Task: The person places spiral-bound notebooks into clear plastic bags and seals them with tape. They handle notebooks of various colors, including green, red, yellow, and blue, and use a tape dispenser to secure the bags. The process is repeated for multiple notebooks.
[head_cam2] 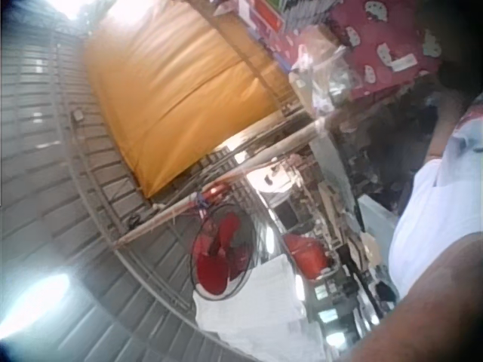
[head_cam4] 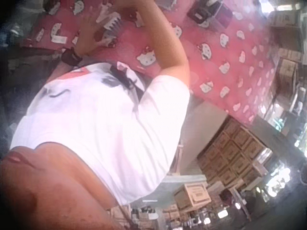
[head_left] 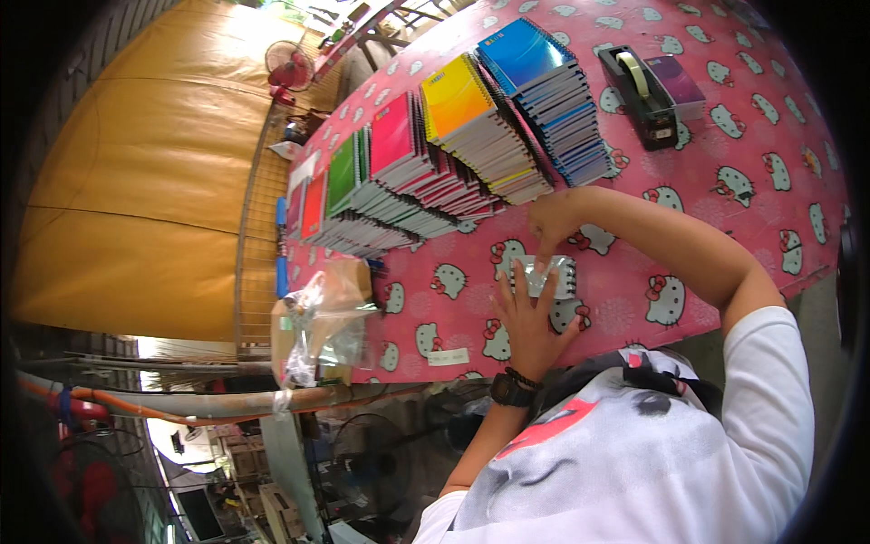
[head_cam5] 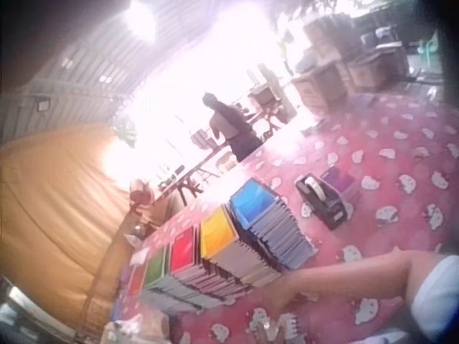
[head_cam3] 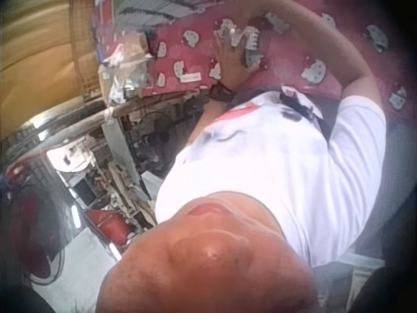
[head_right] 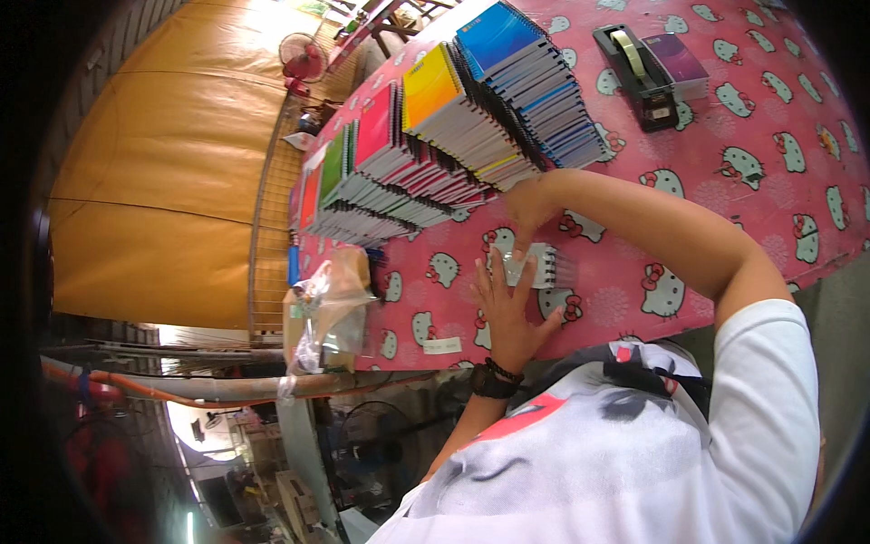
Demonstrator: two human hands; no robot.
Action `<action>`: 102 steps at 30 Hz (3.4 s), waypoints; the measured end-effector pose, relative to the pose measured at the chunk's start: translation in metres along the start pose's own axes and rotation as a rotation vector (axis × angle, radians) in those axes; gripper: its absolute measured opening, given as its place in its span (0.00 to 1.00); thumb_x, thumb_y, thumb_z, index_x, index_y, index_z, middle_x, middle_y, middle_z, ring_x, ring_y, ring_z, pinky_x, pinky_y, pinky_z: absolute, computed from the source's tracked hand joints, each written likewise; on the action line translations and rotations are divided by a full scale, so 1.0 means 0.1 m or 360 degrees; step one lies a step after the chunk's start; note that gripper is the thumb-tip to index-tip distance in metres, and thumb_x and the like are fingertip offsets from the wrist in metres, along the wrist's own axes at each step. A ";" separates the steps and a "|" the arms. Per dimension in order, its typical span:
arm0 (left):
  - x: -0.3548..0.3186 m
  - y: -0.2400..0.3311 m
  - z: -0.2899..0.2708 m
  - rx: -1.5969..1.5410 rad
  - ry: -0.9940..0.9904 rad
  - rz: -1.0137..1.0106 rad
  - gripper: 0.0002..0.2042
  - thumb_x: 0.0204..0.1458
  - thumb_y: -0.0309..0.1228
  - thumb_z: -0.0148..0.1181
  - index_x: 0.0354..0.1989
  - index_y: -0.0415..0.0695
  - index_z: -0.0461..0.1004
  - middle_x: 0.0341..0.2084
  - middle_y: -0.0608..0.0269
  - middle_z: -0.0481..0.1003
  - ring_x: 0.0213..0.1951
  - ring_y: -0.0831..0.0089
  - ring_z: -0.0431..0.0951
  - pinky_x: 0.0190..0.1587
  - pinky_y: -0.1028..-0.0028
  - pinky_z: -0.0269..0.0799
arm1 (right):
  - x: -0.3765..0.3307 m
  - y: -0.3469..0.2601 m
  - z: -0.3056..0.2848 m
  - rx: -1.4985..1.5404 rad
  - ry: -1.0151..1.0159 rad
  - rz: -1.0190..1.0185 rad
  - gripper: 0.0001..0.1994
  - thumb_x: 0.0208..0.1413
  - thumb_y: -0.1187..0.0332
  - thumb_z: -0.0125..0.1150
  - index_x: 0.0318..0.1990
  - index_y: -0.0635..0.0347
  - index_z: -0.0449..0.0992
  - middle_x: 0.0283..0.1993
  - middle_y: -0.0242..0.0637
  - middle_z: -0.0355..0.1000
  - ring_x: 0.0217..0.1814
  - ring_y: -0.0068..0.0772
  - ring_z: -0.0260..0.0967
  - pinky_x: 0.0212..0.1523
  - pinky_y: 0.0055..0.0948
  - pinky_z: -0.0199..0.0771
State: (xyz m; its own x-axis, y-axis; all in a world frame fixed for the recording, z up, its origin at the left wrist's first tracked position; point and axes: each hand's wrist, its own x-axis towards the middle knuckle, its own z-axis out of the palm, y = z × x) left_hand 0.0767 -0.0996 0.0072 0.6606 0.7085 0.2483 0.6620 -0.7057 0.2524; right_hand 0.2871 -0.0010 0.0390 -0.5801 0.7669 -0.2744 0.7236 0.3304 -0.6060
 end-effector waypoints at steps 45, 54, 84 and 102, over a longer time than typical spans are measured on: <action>0.70 -0.01 0.38 -0.2009 -0.0511 -0.0673 0.20 0.52 0.30 0.58 0.54 0.40 0.65 0.49 0.58 0.70 0.49 0.73 0.70 0.52 0.74 0.65 | -2.72 2.85 -0.73 -0.0243 0.1924 0.2025 0.41 0.45 0.37 0.53 0.65 0.44 0.53 0.67 0.50 0.48 0.65 0.55 0.52 0.59 0.50 0.58; -0.45 -0.93 0.33 -0.1807 0.0204 -0.1181 0.19 0.52 0.32 0.59 0.51 0.41 0.68 0.42 0.61 0.73 0.43 0.75 0.73 0.46 0.76 0.68 | -2.00 2.68 -0.42 -0.0664 0.1999 0.0944 0.24 0.56 0.54 0.49 0.53 0.64 0.68 0.50 0.50 0.69 0.53 0.46 0.65 0.53 0.40 0.62; -1.89 -4.34 -0.64 -0.1771 0.1481 -0.1735 0.09 0.49 0.28 0.61 0.34 0.36 0.71 0.25 0.66 0.73 0.26 0.78 0.74 0.26 0.80 0.68 | 4.25 -2.72 2.18 0.0060 0.0942 -0.0764 0.15 0.38 0.71 0.64 0.36 0.60 0.68 0.39 0.43 0.65 0.41 0.48 0.64 0.40 0.40 0.65; -2.02 -5.13 -0.36 -0.0838 0.1725 -0.1716 0.25 0.46 0.28 0.65 0.49 0.32 0.60 0.38 0.55 0.69 0.37 0.64 0.71 0.43 0.66 0.67 | 2.92 -2.52 0.68 0.1427 0.1369 -0.0253 0.06 0.55 0.72 0.51 0.32 0.62 0.75 0.36 0.36 0.73 0.38 0.21 0.67 0.38 0.22 0.68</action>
State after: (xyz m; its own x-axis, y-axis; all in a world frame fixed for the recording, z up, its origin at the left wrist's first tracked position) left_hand -0.4086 0.1196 -0.1389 -0.7061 0.6781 0.2040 0.2891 0.0130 0.9572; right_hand -0.0901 0.1019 0.0610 0.0389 0.9748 0.2197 -0.0371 0.2211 -0.9745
